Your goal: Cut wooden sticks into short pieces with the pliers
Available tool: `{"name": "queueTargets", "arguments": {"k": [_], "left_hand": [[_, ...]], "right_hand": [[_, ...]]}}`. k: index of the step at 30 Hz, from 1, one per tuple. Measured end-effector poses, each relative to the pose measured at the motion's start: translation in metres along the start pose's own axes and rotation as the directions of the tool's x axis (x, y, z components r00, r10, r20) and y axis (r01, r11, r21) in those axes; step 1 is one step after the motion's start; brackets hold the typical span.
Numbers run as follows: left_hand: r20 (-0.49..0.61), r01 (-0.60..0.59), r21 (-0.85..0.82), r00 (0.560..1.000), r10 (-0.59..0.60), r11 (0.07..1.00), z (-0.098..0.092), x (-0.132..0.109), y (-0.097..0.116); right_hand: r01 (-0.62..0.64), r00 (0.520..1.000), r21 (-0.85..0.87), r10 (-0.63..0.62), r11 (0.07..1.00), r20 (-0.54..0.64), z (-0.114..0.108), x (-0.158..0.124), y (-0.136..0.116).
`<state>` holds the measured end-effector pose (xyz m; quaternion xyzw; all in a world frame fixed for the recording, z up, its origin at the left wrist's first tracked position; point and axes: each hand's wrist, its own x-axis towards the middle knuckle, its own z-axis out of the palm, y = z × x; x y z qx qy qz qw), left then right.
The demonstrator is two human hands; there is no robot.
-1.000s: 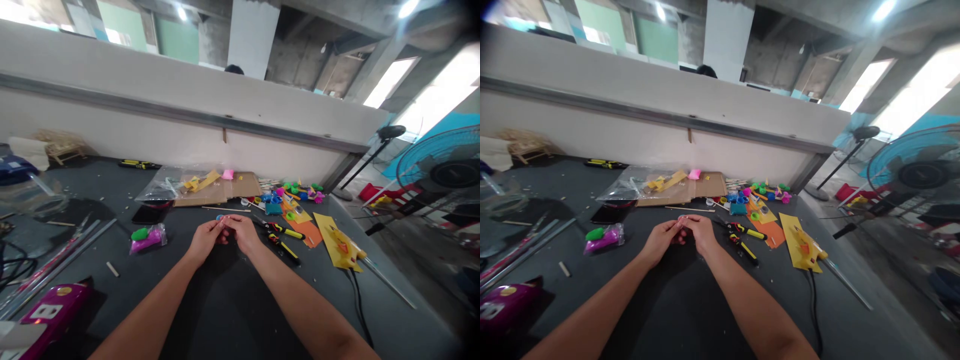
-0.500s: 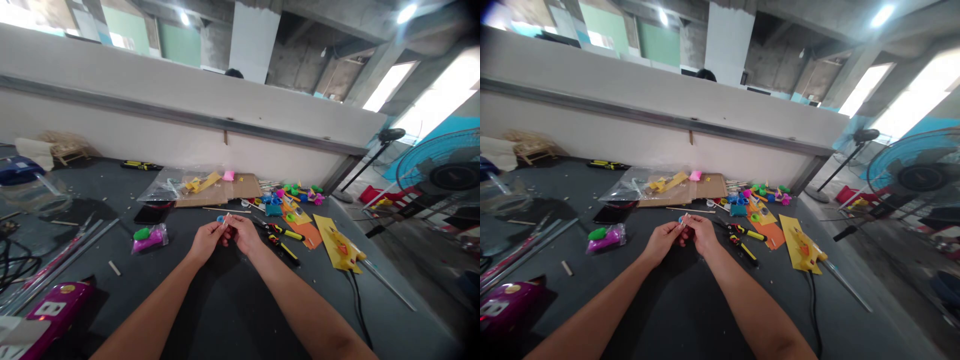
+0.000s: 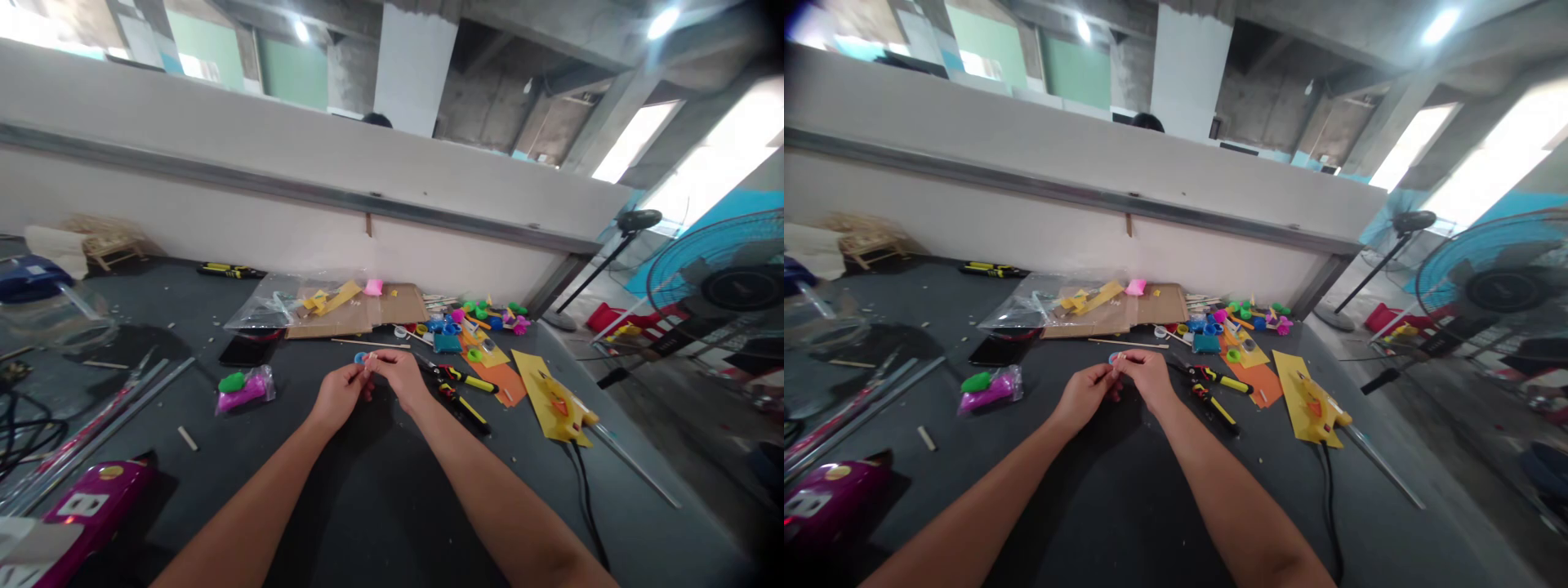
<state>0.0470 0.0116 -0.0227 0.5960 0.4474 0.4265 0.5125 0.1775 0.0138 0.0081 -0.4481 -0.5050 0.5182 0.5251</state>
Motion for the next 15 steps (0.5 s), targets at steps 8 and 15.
{"name": "queueTargets", "arguments": {"k": [8, 15], "left_hand": [[-0.091, -0.271, 0.646, 0.901, 0.425, 0.714, -0.014, -0.005, 0.007], [0.138, -0.409, 0.799, 0.838, 0.528, 0.441, -0.016, -0.005, 0.003]], "right_hand": [[0.183, 0.981, -0.557, -0.188, 0.810, 0.049, -0.020, 0.012, 0.022], [0.174, 0.983, -0.675, -0.163, 0.717, 0.081, -0.024, 0.012, 0.033]]}}
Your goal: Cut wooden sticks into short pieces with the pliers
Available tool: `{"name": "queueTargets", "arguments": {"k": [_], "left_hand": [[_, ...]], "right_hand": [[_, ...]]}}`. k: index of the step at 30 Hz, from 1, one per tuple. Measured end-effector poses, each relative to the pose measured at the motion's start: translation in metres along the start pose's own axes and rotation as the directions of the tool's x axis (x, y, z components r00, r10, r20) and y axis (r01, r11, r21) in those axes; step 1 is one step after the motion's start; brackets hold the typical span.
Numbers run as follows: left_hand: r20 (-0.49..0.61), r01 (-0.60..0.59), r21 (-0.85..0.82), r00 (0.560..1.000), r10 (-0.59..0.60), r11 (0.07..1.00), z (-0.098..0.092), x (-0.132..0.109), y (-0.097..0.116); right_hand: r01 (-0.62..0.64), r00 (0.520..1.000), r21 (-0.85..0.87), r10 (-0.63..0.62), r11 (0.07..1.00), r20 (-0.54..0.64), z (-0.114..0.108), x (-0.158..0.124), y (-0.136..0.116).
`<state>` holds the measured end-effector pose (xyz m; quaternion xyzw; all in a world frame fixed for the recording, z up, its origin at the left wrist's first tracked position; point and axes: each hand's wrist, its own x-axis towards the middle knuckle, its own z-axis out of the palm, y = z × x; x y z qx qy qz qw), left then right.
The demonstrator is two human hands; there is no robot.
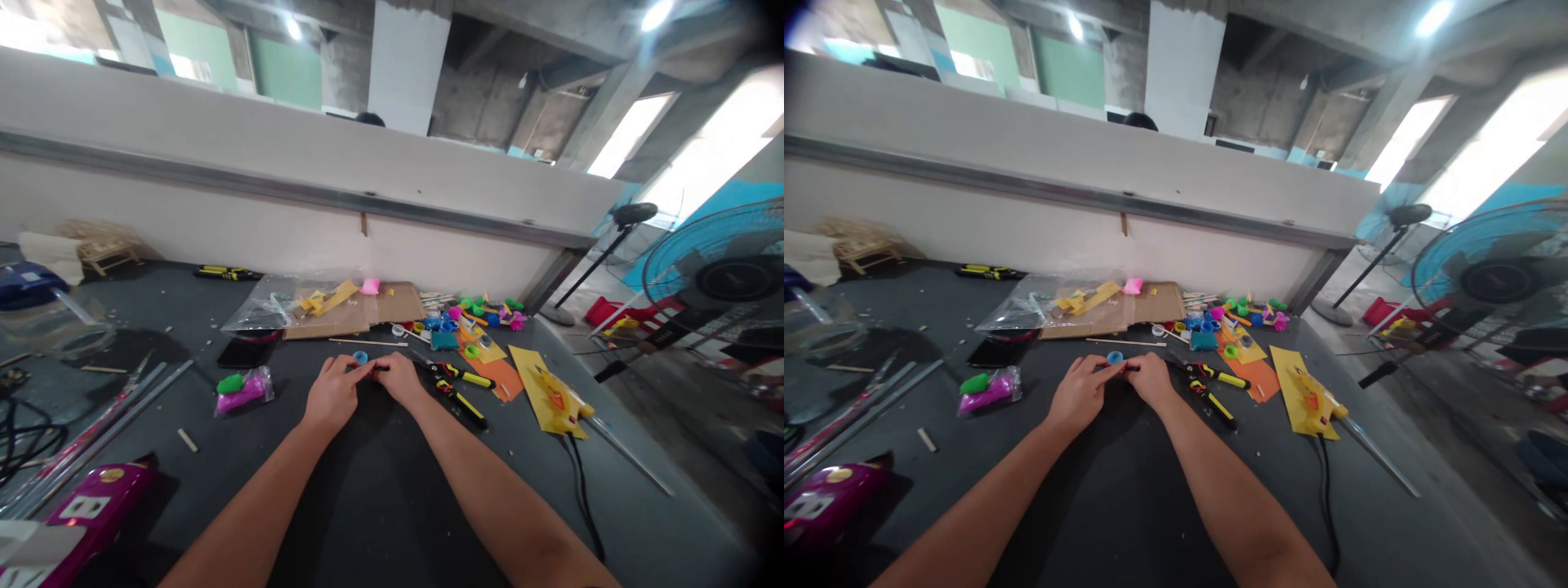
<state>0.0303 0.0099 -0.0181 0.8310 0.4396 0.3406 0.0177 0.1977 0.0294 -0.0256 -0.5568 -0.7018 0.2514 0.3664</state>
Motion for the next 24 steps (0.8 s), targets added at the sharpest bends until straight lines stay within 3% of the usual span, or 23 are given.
{"name": "queueTargets", "arguments": {"k": [9, 18, 24], "left_hand": [[0.035, 0.030, 0.049, 0.999, -0.032, 0.998, 0.0007, -0.0020, -0.0018], [0.082, -0.034, 0.122, 0.996, 0.024, 0.992, -0.0033, 0.0000, 0.0054], [0.002, 0.015, -0.011, 1.000, -0.015, 1.000, 0.0007, 0.0004, 0.0006]], "right_hand": [[-0.011, 0.999, 0.011, 0.011, 1.000, 0.041, -0.0034, 0.0008, -0.0003], [-0.019, 0.997, 0.048, 0.015, 0.999, 0.070, -0.0077, 0.0010, 0.0012], [-0.051, 0.998, 0.130, 0.048, 0.990, 0.031, -0.0065, 0.0006, -0.0004]]}}
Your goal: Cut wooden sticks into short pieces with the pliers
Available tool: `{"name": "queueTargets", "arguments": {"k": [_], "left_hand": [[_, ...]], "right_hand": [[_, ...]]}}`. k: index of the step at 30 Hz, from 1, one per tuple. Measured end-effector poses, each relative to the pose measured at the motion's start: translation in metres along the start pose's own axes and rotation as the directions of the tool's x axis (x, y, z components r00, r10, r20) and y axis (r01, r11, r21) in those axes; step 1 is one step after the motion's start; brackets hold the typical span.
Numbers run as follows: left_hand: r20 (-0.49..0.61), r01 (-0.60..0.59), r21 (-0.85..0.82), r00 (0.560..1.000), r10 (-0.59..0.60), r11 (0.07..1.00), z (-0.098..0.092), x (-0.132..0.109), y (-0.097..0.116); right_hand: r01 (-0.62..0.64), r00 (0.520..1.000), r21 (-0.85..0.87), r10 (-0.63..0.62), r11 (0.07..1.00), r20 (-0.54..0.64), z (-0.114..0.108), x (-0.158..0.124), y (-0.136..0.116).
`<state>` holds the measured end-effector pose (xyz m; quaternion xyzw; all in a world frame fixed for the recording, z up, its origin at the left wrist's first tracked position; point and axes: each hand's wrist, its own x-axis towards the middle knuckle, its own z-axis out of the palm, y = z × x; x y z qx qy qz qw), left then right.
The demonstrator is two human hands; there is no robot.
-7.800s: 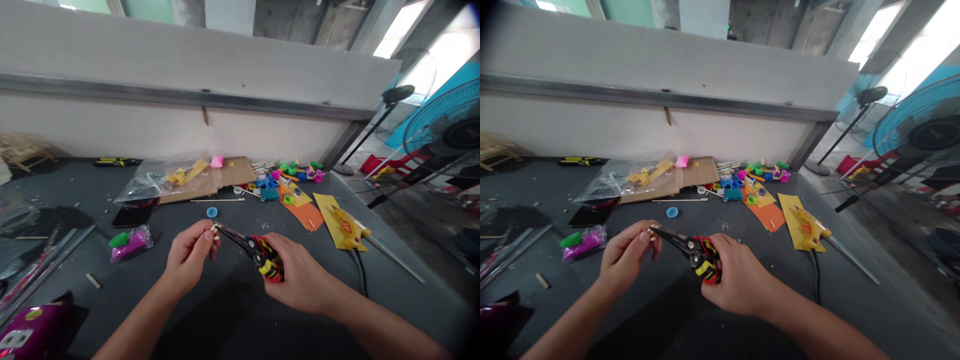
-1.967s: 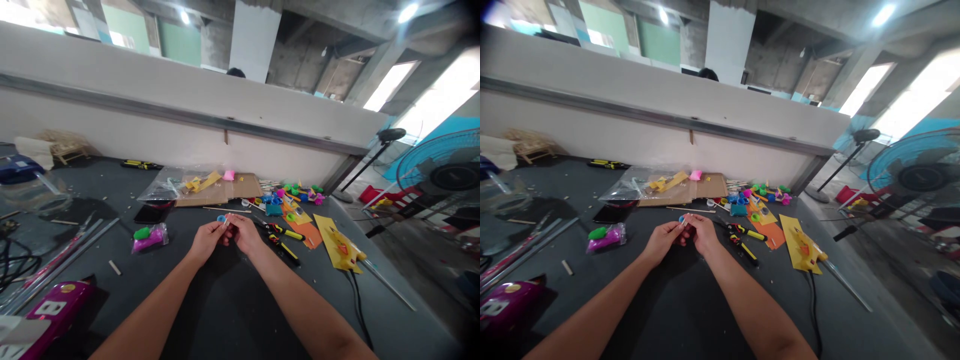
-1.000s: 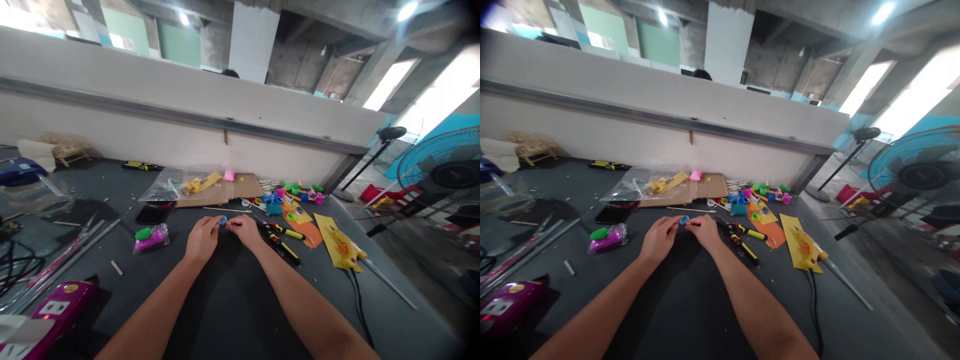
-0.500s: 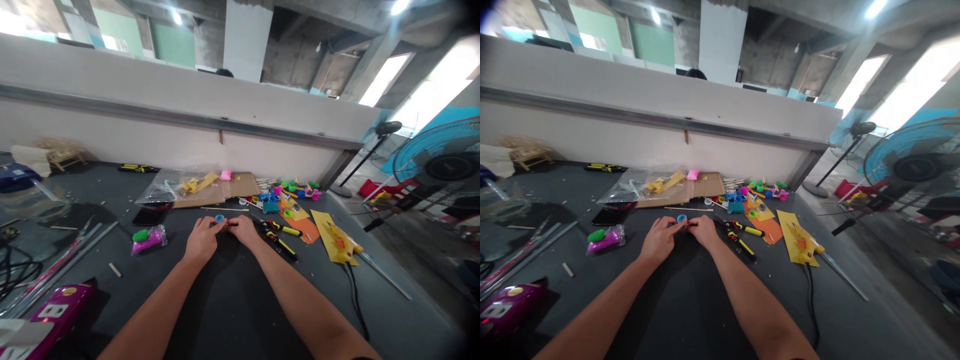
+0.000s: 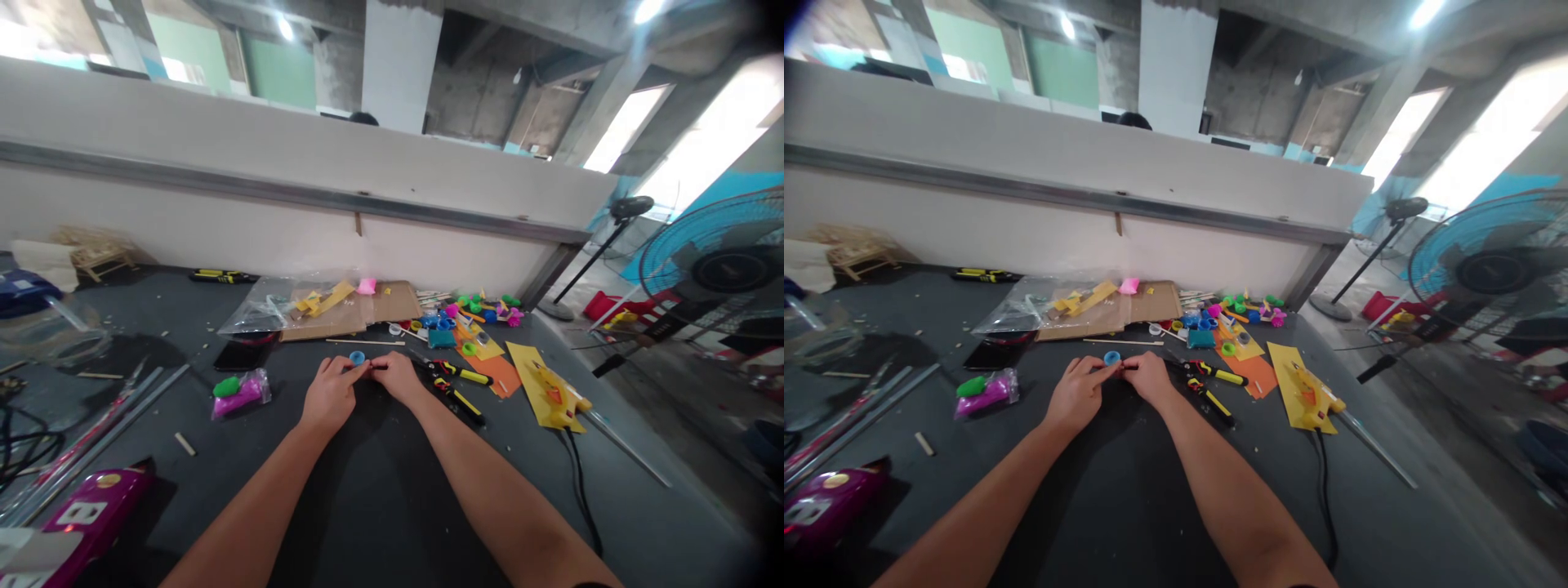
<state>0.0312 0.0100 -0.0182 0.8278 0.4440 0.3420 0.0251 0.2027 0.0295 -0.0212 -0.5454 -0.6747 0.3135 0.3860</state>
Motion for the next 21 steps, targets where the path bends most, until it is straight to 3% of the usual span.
{"name": "queueTargets", "arguments": {"k": [3, 5, 7, 10, 11, 13, 15, 18, 21], "left_hand": [[-0.081, 0.137, -0.160, 0.985, -0.151, 0.978, 0.000, 0.001, -0.001], [-0.054, 0.275, -0.356, 0.948, -0.313, 0.893, 0.000, 0.002, 0.001], [0.072, 0.414, -0.602, 0.880, -0.470, 0.683, 0.001, 0.003, 0.007], [0.302, 0.497, -0.835, 0.774, -0.556, 0.238, 0.002, 0.006, 0.017], [0.348, 0.488, -0.863, 0.760, -0.549, 0.129, 0.002, 0.007, 0.020], [0.397, 0.469, -0.883, 0.755, -0.521, 0.007, 0.001, 0.007, 0.024], [0.424, 0.481, -0.877, 0.771, -0.475, -0.003, 0.000, 0.008, 0.025], [0.449, 0.521, -0.849, 0.798, -0.402, 0.085, -0.001, 0.008, 0.025], [0.419, 0.527, -0.834, 0.797, -0.434, 0.162, 0.001, 0.009, 0.022]], "right_hand": [[-0.019, 0.999, 0.084, 0.022, 0.996, -0.032, 0.001, 0.000, -0.003], [-0.028, 0.999, 0.148, 0.033, 0.989, -0.032, 0.001, -0.001, -0.008], [-0.034, 0.999, 0.241, 0.040, 0.970, -0.022, 0.001, -0.002, -0.016], [-0.055, 0.998, 0.452, 0.063, 0.890, -0.004, 0.000, -0.004, -0.029], [-0.065, 0.997, 0.504, 0.079, 0.861, -0.006, 0.000, -0.005, -0.033], [-0.076, 0.993, 0.530, 0.110, 0.845, -0.031, -0.001, -0.005, -0.038], [-0.086, 0.989, 0.517, 0.135, 0.852, -0.057, -0.001, -0.006, -0.040], [-0.143, 0.983, 0.552, 0.183, 0.822, -0.017, 0.004, -0.007, -0.039], [-0.197, 0.975, 0.583, 0.222, 0.788, 0.030, 0.010, -0.008, -0.039]]}}
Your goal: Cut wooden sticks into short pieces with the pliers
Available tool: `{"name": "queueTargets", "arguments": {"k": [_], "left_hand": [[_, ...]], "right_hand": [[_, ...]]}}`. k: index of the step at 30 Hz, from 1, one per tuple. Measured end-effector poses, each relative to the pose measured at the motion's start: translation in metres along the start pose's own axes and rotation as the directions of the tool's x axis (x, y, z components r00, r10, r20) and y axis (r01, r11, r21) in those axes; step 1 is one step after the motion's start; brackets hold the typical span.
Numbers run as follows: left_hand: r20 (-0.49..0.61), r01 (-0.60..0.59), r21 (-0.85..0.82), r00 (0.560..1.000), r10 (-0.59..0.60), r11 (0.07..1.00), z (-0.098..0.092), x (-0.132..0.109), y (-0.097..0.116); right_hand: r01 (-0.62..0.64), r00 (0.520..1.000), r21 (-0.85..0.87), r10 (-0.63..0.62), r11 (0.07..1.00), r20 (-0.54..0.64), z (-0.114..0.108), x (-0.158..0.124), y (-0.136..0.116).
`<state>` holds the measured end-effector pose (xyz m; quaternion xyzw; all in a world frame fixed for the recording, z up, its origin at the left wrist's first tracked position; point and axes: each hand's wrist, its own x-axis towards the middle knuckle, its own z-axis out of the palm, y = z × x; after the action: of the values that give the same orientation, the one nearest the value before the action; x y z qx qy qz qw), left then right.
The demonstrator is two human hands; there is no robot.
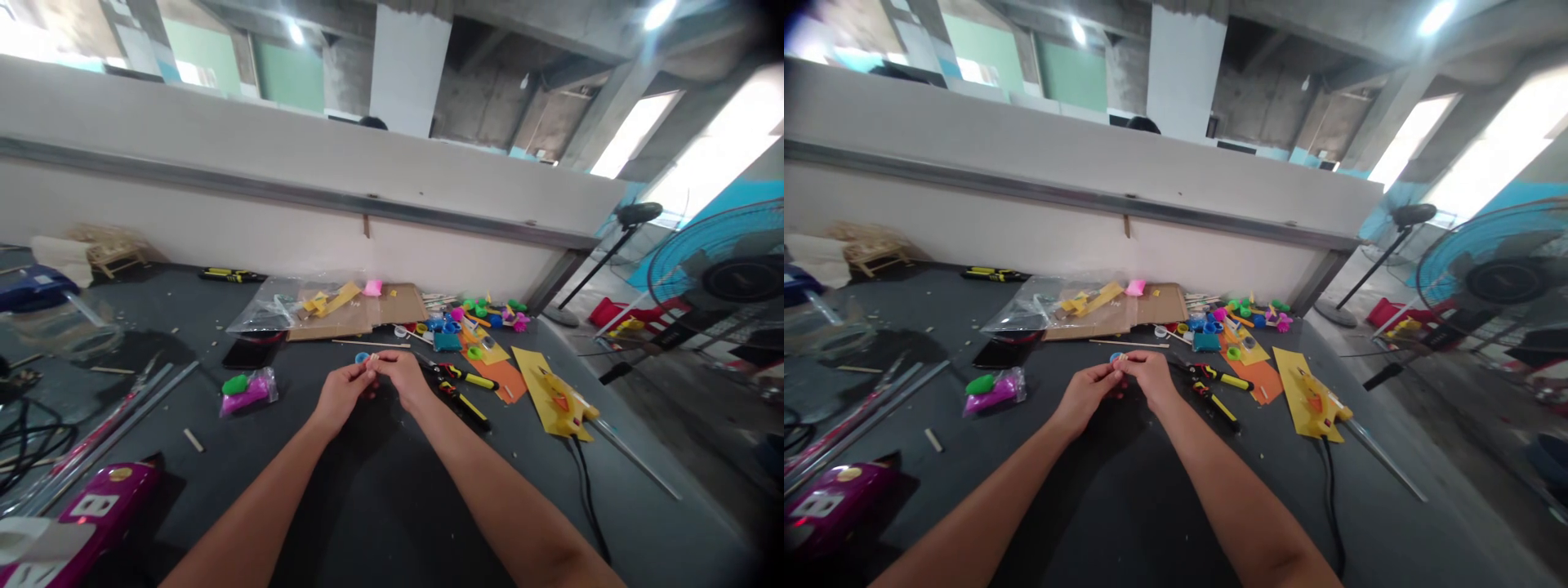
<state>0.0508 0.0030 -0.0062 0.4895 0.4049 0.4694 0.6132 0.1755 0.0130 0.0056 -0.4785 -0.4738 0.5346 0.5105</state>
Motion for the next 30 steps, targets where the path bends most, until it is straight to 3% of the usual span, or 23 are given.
{"name": "queueTargets", "arguments": {"k": [4, 7, 9, 10, 13, 14, 16, 20, 24, 27, 30], "left_hand": [[-0.095, -0.047, 0.006, 0.994, 0.047, 0.999, -0.002, 0.002, -0.003], [-0.147, -0.050, -0.042, 0.988, 0.043, 0.998, -0.005, 0.002, -0.003], [-0.188, -0.035, -0.059, 0.982, 0.023, 0.998, -0.006, 0.002, -0.003], [-0.199, -0.029, -0.054, 0.980, 0.017, 0.998, -0.007, 0.002, -0.003], [-0.196, -0.038, 0.000, 0.980, 0.038, 0.999, -0.008, 0.002, -0.005], [-0.189, -0.048, 0.019, 0.981, 0.051, 0.999, -0.008, 0.003, -0.005], [-0.179, -0.064, 0.047, 0.981, 0.071, 0.997, -0.007, 0.003, -0.006], [-0.188, -0.066, 0.068, 0.979, 0.078, 0.996, -0.006, 0.003, -0.004], [-0.205, -0.069, 0.078, 0.975, 0.083, 0.995, -0.006, 0.002, -0.002], [-0.211, -0.071, 0.065, 0.974, 0.083, 0.995, -0.006, 0.001, -0.002], [-0.217, -0.071, 0.053, 0.973, 0.080, 0.996, -0.006, 0.001, -0.003]], "right_hand": [[0.060, 0.997, -0.177, -0.050, 0.982, 0.059, -0.009, 0.005, -0.023], [0.160, 0.981, -0.460, -0.193, 0.873, -0.026, -0.038, 0.009, -0.062], [0.188, 0.960, -0.699, -0.279, 0.690, -0.016, -0.065, 0.006, -0.081], [0.164, 0.968, -0.807, -0.250, 0.567, 0.021, -0.079, 0.001, -0.085], [0.130, 0.991, -0.978, -0.037, 0.165, 0.126, -0.115, -0.023, -0.076], [0.109, 0.993, -0.992, 0.035, 0.066, 0.111, -0.125, -0.031, -0.067], [0.088, 0.986, -0.996, 0.143, -0.013, 0.085, -0.141, -0.046, -0.050], [0.029, 0.991, -0.999, 0.131, -0.021, 0.026, -0.154, -0.058, -0.030], [-0.076, 0.994, -0.997, 0.081, 0.002, -0.075, -0.143, -0.058, -0.031], [-0.093, 0.995, -0.986, 0.049, 0.135, -0.087, -0.123, -0.064, -0.038], [0.008, 1.000, -0.941, 0.023, 0.338, 0.017, -0.097, -0.071, -0.045]]}}
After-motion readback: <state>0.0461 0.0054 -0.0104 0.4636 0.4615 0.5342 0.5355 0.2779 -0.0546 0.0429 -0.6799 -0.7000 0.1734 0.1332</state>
